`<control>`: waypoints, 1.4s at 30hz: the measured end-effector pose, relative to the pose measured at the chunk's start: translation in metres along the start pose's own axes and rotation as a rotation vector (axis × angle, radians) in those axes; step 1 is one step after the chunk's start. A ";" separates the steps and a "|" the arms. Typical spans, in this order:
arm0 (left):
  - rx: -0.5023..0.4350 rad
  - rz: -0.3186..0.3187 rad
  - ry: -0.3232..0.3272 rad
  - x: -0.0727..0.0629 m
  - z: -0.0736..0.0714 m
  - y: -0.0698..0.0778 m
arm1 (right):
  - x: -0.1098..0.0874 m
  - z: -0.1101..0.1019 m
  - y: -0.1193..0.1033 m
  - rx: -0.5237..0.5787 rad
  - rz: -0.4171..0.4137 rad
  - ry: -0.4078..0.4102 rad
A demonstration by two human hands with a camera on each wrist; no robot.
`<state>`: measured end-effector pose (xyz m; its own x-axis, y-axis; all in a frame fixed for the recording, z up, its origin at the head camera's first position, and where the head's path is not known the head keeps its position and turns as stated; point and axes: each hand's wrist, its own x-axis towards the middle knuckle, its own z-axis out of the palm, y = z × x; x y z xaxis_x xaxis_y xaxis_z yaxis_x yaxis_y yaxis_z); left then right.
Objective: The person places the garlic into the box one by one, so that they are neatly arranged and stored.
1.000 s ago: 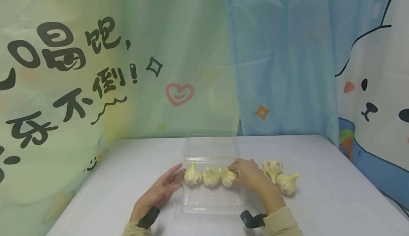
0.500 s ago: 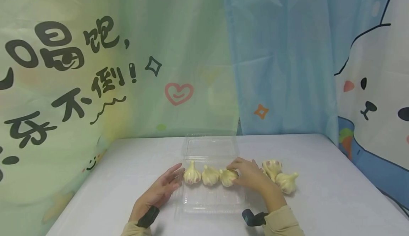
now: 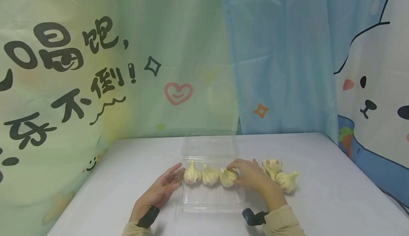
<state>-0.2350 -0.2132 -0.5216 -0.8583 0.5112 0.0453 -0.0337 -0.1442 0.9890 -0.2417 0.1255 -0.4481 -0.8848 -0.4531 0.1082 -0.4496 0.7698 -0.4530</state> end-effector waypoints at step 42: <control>0.012 -0.034 0.036 -0.001 0.003 0.002 | 0.005 0.004 -0.009 -0.172 0.020 0.034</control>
<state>-0.2328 -0.2120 -0.5191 -0.8744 0.4852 0.0063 -0.0578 -0.1170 0.9914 -0.2417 0.1143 -0.4471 -0.8962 -0.4235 0.1323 -0.4435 0.8456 -0.2972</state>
